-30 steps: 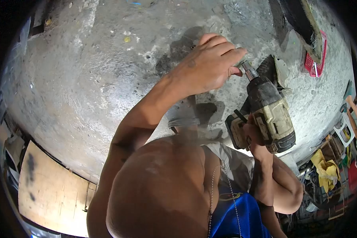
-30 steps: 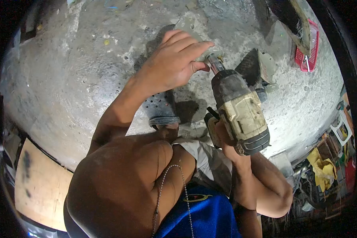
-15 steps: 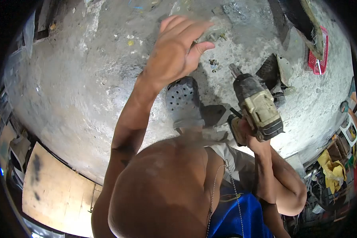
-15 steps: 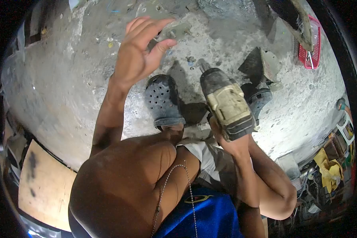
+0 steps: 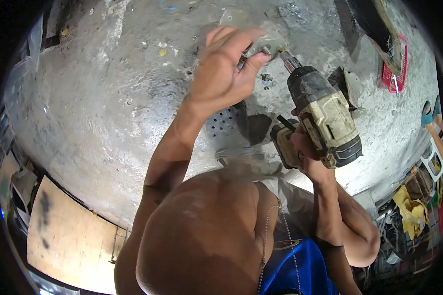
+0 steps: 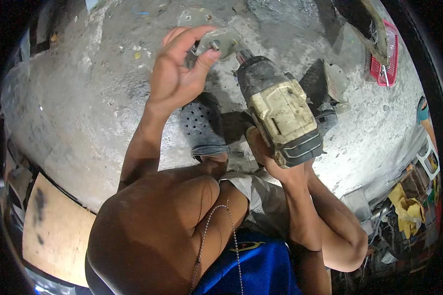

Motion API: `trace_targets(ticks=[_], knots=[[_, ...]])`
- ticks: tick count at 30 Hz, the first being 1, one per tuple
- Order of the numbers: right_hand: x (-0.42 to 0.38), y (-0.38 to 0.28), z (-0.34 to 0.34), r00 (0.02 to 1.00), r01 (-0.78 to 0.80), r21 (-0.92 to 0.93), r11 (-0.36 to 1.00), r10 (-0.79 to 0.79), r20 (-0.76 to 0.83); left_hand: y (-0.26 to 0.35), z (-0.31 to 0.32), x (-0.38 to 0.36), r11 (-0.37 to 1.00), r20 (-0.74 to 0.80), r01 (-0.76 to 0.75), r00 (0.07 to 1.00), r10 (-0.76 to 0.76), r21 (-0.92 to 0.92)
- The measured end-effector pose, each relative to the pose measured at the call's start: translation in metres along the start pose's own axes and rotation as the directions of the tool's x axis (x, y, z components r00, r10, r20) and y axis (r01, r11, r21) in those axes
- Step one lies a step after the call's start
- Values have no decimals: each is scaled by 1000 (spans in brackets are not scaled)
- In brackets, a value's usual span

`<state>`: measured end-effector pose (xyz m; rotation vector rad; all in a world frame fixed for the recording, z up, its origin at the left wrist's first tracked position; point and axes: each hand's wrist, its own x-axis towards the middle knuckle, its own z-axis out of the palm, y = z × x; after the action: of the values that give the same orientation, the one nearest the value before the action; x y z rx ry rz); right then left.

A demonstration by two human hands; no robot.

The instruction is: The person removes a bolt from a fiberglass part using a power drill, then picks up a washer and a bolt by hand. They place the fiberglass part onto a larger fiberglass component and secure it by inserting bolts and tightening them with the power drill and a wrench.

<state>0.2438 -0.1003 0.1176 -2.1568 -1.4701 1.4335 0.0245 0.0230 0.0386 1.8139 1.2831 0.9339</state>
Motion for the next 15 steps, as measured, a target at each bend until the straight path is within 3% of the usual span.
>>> trace_targets(ticks=[2, 4, 5, 7, 10, 15], knots=[[2, -1, 2, 999, -36, 60, 998, 37, -14, 0, 1, -1, 1000, 13, 3, 1000, -3, -17], [9, -6, 2, 968, 242, -84, 967, -247, -42, 0, 2, -3, 1000, 28, 15, 1000, -14, -26], [9, -9, 0, 969, 242, -82, 967, -246, -38, -1, 2, -3, 999, 43, 24, 999, -22, -34], [7, -14, -2, 1000, 3, 60, 998, -3, 0, -4, 0, -4, 999, 63, 25, 998, -23, -28], [6, -13, -3, 999, 39, -19, 999, -38, 11, -8, -1, -2, 1000, 88, -5, 996, 5, -4], [3, -8, 3, 996, 76, 15, 997, -75, -46, -5, 3, 1, 998, 67, -68, 995, 69, -17]])
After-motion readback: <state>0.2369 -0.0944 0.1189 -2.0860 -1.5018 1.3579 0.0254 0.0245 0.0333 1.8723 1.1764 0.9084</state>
